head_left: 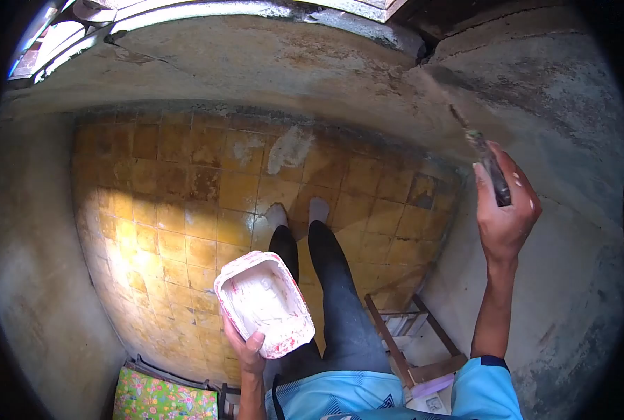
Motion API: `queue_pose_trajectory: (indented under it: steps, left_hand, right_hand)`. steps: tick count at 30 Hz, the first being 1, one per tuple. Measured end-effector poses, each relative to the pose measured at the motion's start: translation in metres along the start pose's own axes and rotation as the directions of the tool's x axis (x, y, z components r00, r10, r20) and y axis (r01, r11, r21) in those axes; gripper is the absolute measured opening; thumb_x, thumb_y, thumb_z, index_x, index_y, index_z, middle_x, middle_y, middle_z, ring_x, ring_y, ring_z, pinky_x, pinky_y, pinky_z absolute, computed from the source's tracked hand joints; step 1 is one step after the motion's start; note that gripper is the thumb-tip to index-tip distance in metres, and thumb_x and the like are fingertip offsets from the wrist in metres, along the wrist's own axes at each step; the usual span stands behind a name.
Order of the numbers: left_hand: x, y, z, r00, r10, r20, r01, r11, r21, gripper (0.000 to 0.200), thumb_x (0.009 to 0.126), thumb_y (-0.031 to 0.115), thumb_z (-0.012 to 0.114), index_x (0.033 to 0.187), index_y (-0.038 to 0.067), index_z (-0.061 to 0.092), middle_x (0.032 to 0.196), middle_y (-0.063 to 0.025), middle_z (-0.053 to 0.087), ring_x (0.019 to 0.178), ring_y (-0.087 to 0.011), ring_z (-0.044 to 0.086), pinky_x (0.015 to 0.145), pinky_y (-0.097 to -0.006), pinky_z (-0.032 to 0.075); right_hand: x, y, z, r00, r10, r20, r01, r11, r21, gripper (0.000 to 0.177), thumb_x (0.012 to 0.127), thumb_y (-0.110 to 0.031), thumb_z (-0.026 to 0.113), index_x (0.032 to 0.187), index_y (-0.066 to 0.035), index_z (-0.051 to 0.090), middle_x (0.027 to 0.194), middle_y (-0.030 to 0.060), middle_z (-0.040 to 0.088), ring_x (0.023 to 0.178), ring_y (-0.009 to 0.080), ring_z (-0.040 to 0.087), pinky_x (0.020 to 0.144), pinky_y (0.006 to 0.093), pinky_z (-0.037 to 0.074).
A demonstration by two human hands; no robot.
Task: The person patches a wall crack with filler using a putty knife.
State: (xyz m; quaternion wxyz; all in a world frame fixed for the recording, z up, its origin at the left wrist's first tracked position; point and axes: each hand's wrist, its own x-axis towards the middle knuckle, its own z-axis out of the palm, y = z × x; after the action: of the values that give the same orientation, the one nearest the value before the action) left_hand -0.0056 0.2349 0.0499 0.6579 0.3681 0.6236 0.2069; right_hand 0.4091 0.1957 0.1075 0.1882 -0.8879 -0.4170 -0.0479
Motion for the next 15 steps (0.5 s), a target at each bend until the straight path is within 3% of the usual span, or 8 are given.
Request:
queue_pose_trajectory:
  steps: [3, 4, 7, 15]
  left_hand:
    - [-0.001, -0.003, -0.002, 1.0, 0.012, -0.01, -0.012, 1.0, -0.005, 0.107, 0.066, 0.042, 0.073, 0.147, -0.007, 0.022, 0.139, -0.0195, 0.039, 0.129, -0.0291, 0.041, 0.107, -0.041, 0.034]
    - [-0.001, -0.004, -0.002, 1.0, 0.012, -0.007, -0.012, 1.0, -0.003, 0.107, 0.066, 0.041, 0.073, 0.147, -0.007, 0.022, 0.139, -0.0196, 0.039, 0.129, -0.0291, 0.041, 0.108, -0.041, 0.034]
    - [-0.001, -0.003, -0.003, 1.0, 0.006, 0.008, -0.006, 1.0, 0.001, 0.107, 0.066, 0.041, 0.072, 0.147, -0.007, 0.022, 0.14, -0.0197, 0.038, 0.13, -0.029, 0.04, 0.108, -0.041, 0.033]
    - [0.001, 0.0, 0.0, 1.0, 0.007, 0.012, -0.007, 1.0, 0.009, 0.108, 0.065, 0.044, 0.073, 0.147, -0.007, 0.023, 0.137, -0.0186, 0.04, 0.127, -0.0284, 0.043, 0.106, -0.0406, 0.035]
  right_hand:
    - [0.012, -0.004, 0.009, 0.997, -0.045, 0.068, 0.041, 0.997, 0.061, 0.031, 0.082, -0.007, 0.072, 0.112, -0.005, 0.069, 0.097, 0.0139, 0.071, 0.086, 0.0266, 0.071, 0.076, 0.033, 0.054]
    - [0.019, -0.008, 0.007, 0.99, 0.025, 0.136, -0.03, 0.999, 0.035, 0.031, 0.081, -0.008, 0.073, 0.112, -0.005, 0.069, 0.099, 0.0152, 0.071, 0.089, 0.0285, 0.07, 0.078, 0.0338, 0.053]
    - [0.033, 0.006, 0.009, 0.996, -0.011, 0.084, 0.013, 0.999, -0.03, 0.031, 0.081, -0.009, 0.074, 0.111, -0.006, 0.069, 0.102, 0.0165, 0.071, 0.093, 0.0307, 0.07, 0.081, 0.0346, 0.053]
    - [0.021, 0.02, -0.014, 0.998, 0.052, 0.032, -0.052, 0.999, -0.014, 0.029, 0.082, -0.007, 0.073, 0.111, -0.003, 0.069, 0.103, 0.0157, 0.071, 0.094, 0.0263, 0.07, 0.082, 0.0346, 0.053]
